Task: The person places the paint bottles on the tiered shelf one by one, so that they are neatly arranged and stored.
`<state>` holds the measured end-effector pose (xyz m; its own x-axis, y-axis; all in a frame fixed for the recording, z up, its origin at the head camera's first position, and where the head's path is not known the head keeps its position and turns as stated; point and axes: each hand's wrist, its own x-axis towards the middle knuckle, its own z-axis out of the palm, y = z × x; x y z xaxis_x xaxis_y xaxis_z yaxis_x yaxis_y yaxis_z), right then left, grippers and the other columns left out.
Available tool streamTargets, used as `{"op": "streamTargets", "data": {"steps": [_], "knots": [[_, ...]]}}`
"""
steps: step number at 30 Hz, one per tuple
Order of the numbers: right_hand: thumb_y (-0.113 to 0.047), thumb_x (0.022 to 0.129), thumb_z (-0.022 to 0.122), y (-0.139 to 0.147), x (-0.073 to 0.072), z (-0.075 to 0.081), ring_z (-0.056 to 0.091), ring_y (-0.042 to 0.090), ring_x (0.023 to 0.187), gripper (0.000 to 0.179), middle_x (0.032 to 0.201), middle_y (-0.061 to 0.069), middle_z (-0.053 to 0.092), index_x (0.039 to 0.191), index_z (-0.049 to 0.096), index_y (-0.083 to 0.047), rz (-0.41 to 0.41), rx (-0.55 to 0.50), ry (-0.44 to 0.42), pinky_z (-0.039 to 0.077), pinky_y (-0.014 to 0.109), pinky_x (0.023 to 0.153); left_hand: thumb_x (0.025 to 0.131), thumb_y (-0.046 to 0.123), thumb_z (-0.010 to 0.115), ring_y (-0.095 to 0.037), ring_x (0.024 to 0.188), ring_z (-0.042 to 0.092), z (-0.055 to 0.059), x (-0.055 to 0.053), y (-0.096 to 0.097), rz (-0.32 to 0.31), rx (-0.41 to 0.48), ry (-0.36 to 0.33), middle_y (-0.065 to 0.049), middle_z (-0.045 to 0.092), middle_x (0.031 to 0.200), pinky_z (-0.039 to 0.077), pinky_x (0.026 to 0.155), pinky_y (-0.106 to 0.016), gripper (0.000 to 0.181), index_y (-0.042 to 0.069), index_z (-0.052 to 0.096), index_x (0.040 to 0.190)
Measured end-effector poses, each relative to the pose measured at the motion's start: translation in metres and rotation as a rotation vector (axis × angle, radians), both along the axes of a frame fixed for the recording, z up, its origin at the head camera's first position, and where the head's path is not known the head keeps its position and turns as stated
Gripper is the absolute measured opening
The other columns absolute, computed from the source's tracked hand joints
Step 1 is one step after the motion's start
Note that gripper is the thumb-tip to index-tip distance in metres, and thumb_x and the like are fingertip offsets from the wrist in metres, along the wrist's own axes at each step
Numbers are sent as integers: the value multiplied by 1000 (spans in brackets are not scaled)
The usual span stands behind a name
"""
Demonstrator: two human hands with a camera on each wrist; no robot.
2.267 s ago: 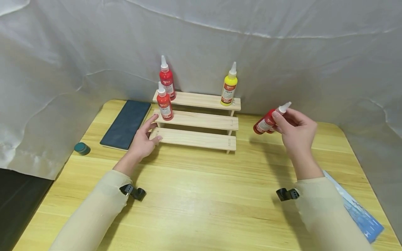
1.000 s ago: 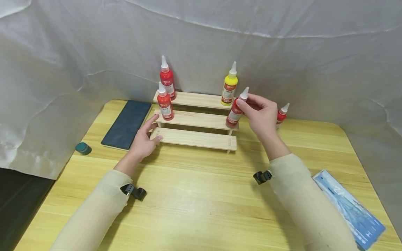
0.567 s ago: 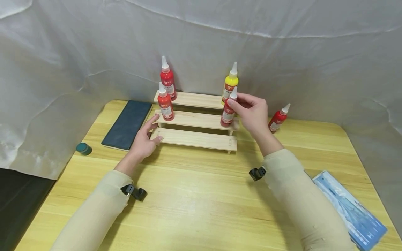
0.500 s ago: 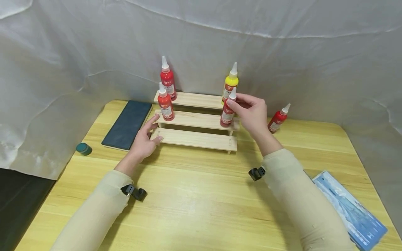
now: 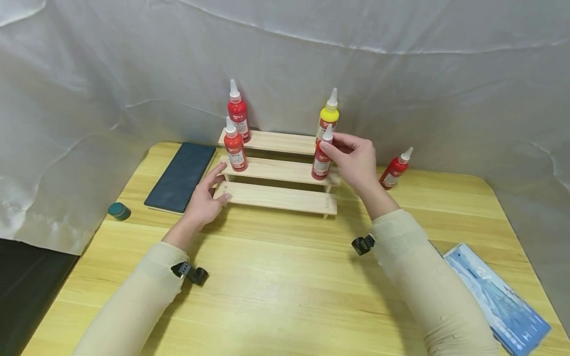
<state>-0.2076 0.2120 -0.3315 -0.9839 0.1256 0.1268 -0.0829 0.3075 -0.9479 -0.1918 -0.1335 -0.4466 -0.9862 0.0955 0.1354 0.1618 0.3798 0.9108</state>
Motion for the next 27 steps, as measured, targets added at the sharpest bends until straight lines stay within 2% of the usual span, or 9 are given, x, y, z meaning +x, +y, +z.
{"op": "streamTargets", "data": {"steps": [9, 27], "knots": [[-27, 90, 76, -1, 0, -3, 60, 18, 102, 41, 117, 7, 69, 127, 71, -10, 26, 35, 27, 52, 25, 85, 89, -11, 67, -25, 133, 45, 1, 1, -2, -3, 8, 1, -10, 45, 150, 37, 105, -48, 78, 20, 39, 155], [-26, 90, 76, 0, 0, -6, 62, 16, 101, 41, 116, 7, 69, 127, 71, -9, 34, 12, 35, 52, 24, 84, 89, -11, 67, -24, 133, 45, 0, 1, -2, 2, 7, 3, -9, 46, 150, 37, 105, -47, 78, 21, 39, 155]]}}
